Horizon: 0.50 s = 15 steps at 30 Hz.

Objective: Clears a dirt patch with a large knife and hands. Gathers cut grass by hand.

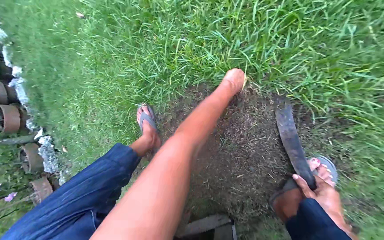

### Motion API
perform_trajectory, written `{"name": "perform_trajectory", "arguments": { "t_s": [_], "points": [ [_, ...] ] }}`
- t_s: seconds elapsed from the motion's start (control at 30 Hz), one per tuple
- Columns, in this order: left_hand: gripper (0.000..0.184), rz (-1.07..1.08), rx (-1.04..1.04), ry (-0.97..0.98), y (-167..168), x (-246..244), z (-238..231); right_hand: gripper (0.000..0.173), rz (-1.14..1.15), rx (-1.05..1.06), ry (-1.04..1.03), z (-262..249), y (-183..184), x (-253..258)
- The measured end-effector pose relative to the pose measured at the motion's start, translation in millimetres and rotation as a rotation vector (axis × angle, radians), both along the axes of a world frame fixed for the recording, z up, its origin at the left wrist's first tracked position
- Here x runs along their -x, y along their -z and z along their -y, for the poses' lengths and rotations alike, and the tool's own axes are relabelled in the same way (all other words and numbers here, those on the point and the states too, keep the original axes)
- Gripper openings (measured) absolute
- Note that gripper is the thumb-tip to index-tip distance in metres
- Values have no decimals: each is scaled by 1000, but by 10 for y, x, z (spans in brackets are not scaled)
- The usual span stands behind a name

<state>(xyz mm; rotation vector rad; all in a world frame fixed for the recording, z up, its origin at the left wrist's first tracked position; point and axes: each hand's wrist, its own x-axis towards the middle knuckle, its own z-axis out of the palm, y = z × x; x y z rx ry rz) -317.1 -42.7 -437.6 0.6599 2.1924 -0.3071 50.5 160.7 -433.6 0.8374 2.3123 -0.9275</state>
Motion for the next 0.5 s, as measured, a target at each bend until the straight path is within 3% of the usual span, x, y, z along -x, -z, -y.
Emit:
{"name": "perform_trajectory", "arguments": {
  "t_s": [0.13, 0.5],
  "points": [
    [27, -2, 81, 135, -16, 145, -44, 40, 4, 10, -1, -5, -4, 39],
    [27, -58, -48, -37, 59, -40, 119, 42, 12, 36, 3, -57, 83, -2]
  ]
}}
